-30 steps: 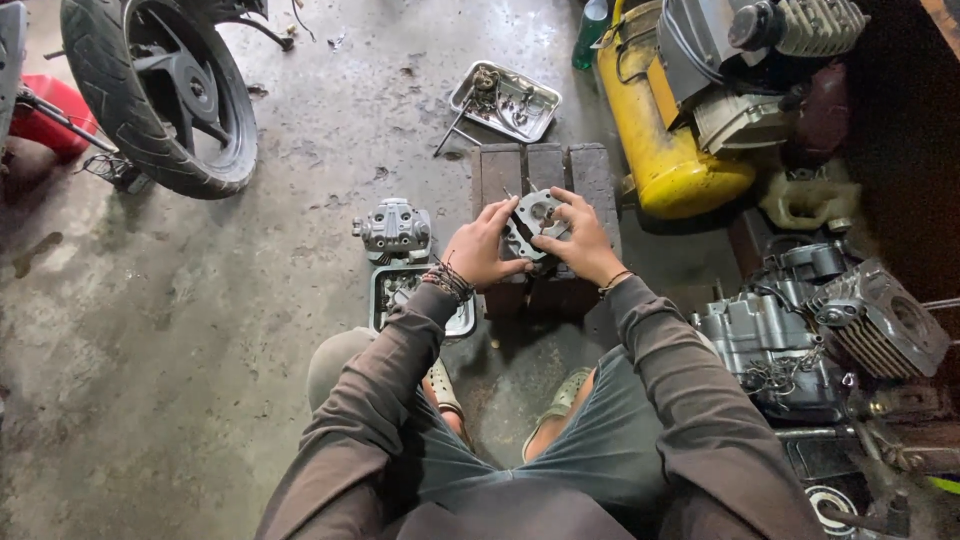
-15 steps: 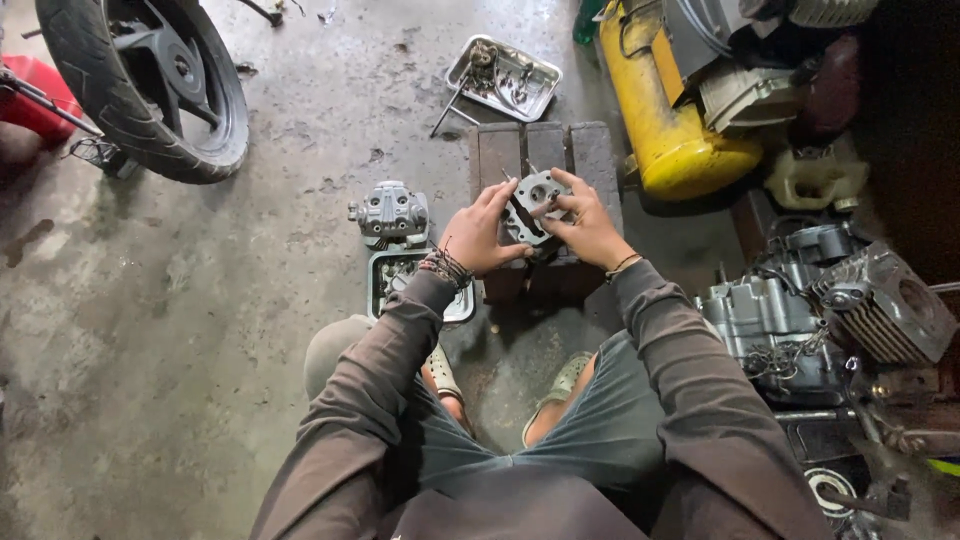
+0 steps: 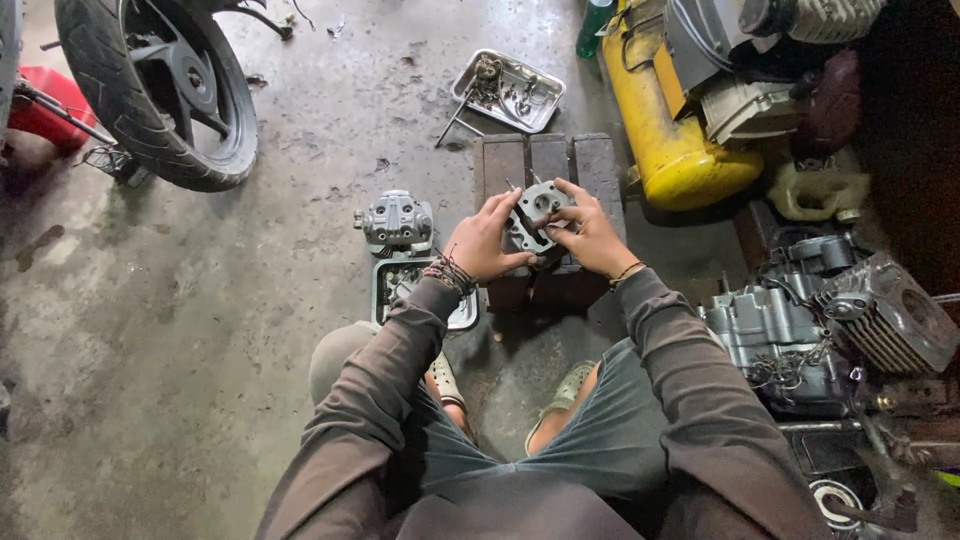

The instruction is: Inspecting the valve movement and fit within a motorcycle cylinder head by manually pushing valves and using a small rod.

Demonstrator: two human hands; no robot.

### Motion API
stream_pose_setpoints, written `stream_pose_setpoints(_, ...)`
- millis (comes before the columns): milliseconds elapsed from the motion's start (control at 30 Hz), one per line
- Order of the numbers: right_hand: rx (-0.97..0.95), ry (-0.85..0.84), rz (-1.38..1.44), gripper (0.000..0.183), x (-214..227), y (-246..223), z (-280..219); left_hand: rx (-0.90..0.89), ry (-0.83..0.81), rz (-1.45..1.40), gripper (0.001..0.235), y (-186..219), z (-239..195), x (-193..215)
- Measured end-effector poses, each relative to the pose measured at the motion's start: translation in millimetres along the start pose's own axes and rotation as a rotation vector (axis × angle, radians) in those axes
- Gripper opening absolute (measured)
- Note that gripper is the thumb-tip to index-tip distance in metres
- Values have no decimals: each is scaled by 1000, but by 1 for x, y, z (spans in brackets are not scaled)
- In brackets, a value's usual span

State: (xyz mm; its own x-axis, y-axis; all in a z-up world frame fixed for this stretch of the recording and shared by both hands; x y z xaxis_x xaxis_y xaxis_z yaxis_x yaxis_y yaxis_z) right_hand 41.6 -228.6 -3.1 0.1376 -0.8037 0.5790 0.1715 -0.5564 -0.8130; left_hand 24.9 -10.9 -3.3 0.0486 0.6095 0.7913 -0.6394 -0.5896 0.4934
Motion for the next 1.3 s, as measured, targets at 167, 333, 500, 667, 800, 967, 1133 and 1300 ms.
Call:
stream_pose_setpoints(167,-1,-11,-12,19,2,1,0,1,-4,-16,112,6,0,6)
stream_pose_setpoints(333,-12,-9,-9,22,2,-4,0,3,-6,-31,113,2,0,6)
stream_pose_setpoints(500,-6,-3,-1,27,-1,3,0,-1,-15,-17,113,2,1,2)
stream_pose_setpoints(667,0,4,-9,24,1,6,0,1,-16,-16,114,4,2,3)
stream_pose_setpoints(800,-10,-7,-9,17,3,-2,-3,5,-13,-17,115,1,1,1)
stream_pose_setpoints(967,2,-5,-1,20,3,-2,-2,7,-18,-19,114,3,1,3)
stream_pose_setpoints(1133,-5,-2,22,23,1,-1,-1,22,-20,-12,114,0,1,1)
stream_pose_setpoints(1300,-32,-11,8,27,3,-5,-1,14,-14,-15,113,3,1,3)
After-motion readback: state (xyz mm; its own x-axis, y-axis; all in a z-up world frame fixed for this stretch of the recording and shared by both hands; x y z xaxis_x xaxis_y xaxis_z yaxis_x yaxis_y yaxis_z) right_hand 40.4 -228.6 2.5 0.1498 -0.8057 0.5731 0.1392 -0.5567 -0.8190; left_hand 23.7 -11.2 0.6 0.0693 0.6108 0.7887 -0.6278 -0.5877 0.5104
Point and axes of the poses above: each hand's wrist, its own z-axis towards the middle knuckle, its own x-axis out of the back of the hand, y = z × x, the point moved 3 cm from there along z, towards the middle knuckle, and after that the axes turned 11 degrees about -x, right-handed, at the moved point
